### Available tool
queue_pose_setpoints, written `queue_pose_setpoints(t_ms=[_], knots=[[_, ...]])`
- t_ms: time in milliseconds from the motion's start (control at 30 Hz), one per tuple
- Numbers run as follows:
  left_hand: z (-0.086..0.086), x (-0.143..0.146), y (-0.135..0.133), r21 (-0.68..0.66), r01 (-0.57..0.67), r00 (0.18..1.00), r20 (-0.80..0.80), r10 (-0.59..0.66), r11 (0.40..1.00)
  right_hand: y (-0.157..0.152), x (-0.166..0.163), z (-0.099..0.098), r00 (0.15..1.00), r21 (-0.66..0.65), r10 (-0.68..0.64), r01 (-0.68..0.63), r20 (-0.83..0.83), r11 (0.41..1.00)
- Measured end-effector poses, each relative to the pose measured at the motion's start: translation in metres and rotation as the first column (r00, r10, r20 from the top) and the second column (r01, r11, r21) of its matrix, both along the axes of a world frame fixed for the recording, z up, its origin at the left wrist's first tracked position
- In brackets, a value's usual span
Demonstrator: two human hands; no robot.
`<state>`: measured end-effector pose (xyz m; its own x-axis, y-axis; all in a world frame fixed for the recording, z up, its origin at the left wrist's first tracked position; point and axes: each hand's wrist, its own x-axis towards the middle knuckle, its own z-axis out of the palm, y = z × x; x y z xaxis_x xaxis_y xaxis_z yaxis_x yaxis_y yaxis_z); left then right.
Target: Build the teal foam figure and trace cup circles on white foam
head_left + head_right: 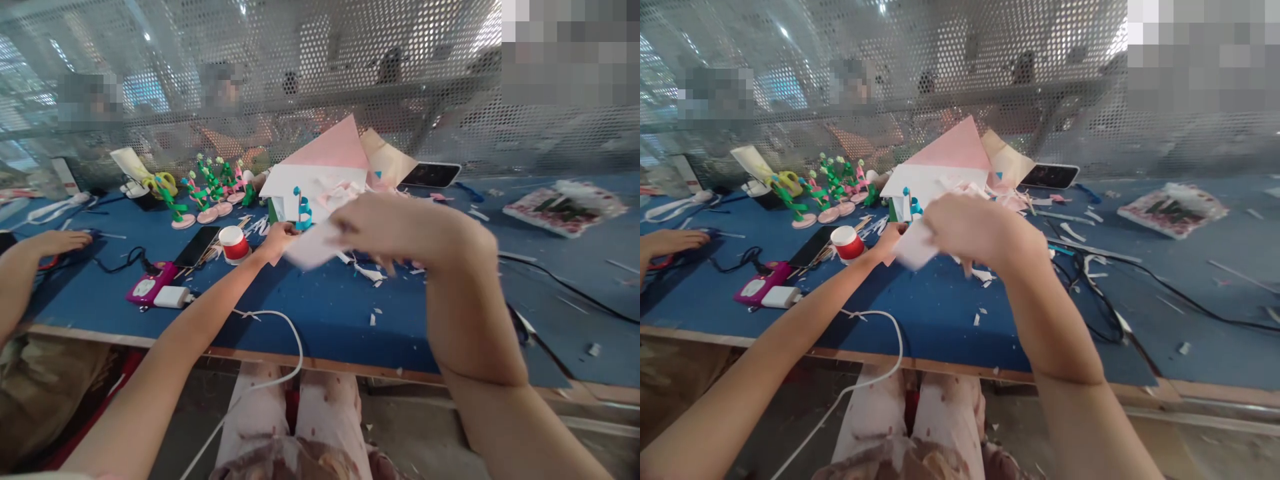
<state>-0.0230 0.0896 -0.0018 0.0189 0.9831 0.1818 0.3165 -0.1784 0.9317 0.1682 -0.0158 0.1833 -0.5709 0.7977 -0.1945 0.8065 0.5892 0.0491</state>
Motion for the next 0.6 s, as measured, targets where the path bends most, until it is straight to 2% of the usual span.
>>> queue_pose_setpoints(t_ms=[33, 67, 100, 133, 167, 200, 233, 267, 300, 333, 367, 400, 433, 467, 500, 533, 567, 600], knots=[[0.001, 0.000, -0.001, 0.004, 0.021, 1.000, 0.006, -0.021, 1.000, 0.000, 0.001, 0.001, 0.993, 0.190, -0.118, 0.118, -0.006, 0.975], [0.001, 0.001, -0.001, 0.014, 0.037, 0.999, 0.006, -0.037, 0.999, 0.001, 0.001, 0.001, 0.984, 0.299, -0.177, 0.173, -0.012, 0.939], [0.002, 0.001, -0.001, 0.025, 0.044, 0.999, -0.003, -0.044, 0.999, 0.001, 0.002, 0.002, 0.987, 0.292, -0.160, 0.153, 0.000, 0.944], [0.002, 0.000, -0.001, 0.036, 0.041, 0.999, -0.017, -0.041, 0.999, 0.002, 0.003, 0.002, 0.997, 0.168, -0.070, 0.065, 0.026, 0.984], [0.001, 0.000, 0.000, 0.039, 0.033, 0.999, -0.030, -0.031, 0.999, 0.003, 0.005, 0.003, 0.997, -0.036, 0.061, -0.060, 0.036, 0.998], [0.000, 0.000, 0.001, 0.032, 0.024, 0.999, -0.030, -0.023, 0.999, 0.004, 0.007, 0.003, 0.985, -0.230, 0.172, -0.163, 0.018, 0.960], [0.000, 0.000, 0.001, 0.024, 0.016, 1.000, -0.018, -0.015, 1.000, 0.005, 0.008, 0.004, 0.978, -0.339, 0.209, -0.197, 0.000, 0.920], [-0.001, -0.001, 0.002, 0.016, 0.014, 1.000, 0.001, -0.014, 1.000, 0.007, 0.010, 0.004, 0.987, -0.333, 0.159, -0.146, 0.011, 0.932], [-0.001, -0.001, 0.002, 0.011, 0.020, 0.999, 0.027, -0.020, 1.000, 0.009, 0.012, 0.004, 0.999, -0.206, 0.031, -0.022, 0.041, 0.978], [-0.002, -0.001, 0.002, 0.010, 0.033, 0.998, 0.051, -0.033, 0.999, 0.010, 0.014, 0.005, 0.991, -0.011, -0.128, 0.129, 0.046, 0.992], [-0.001, -0.001, 0.001, 0.017, 0.054, 0.996, 0.064, -0.055, 0.998, 0.011, 0.015, 0.005, 0.966, 0.178, -0.259, 0.252, 0.017, 0.951], [-0.001, -0.001, 0.001, 0.025, 0.077, 0.995, 0.063, -0.079, 0.997, 0.012, 0.016, 0.006, 0.948, 0.296, -0.319, 0.309, -0.016, 0.904], [-0.001, -0.001, 0.001, 0.029, 0.088, 0.995, 0.050, -0.090, 0.996, 0.013, 0.017, 0.007, 0.953, 0.325, -0.301, 0.294, -0.028, 0.899], [0.000, 0.000, 0.001, 0.029, 0.084, 0.996, 0.030, -0.085, 0.996, 0.013, 0.017, 0.007, 0.977, 0.262, -0.212, 0.209, -0.016, 0.942], [0.001, 0.000, 0.000, 0.026, 0.063, 0.998, 0.008, -0.063, 0.998, 0.013, 0.016, 0.008, 0.997, 0.125, -0.078, 0.077, 0.003, 0.989], [0.001, 0.000, 0.000, 0.019, 0.036, 0.999, -0.011, -0.036, 0.999, 0.013, 0.016, 0.008, 0.999, -0.023, 0.052, -0.051, 0.008, 0.998], [0.002, 0.001, 0.000, 0.018, 0.003, 1.000, -0.017, -0.003, 1.000, 0.014, 0.015, 0.008, 0.992, -0.122, 0.126, -0.123, 0.011, 0.985], [0.002, 0.001, -0.001, 0.020, -0.013, 1.000, -0.016, 0.013, 1.000, 0.014, 0.014, 0.008, 0.992, -0.138, 0.128, -0.124, 0.021, 0.983]])
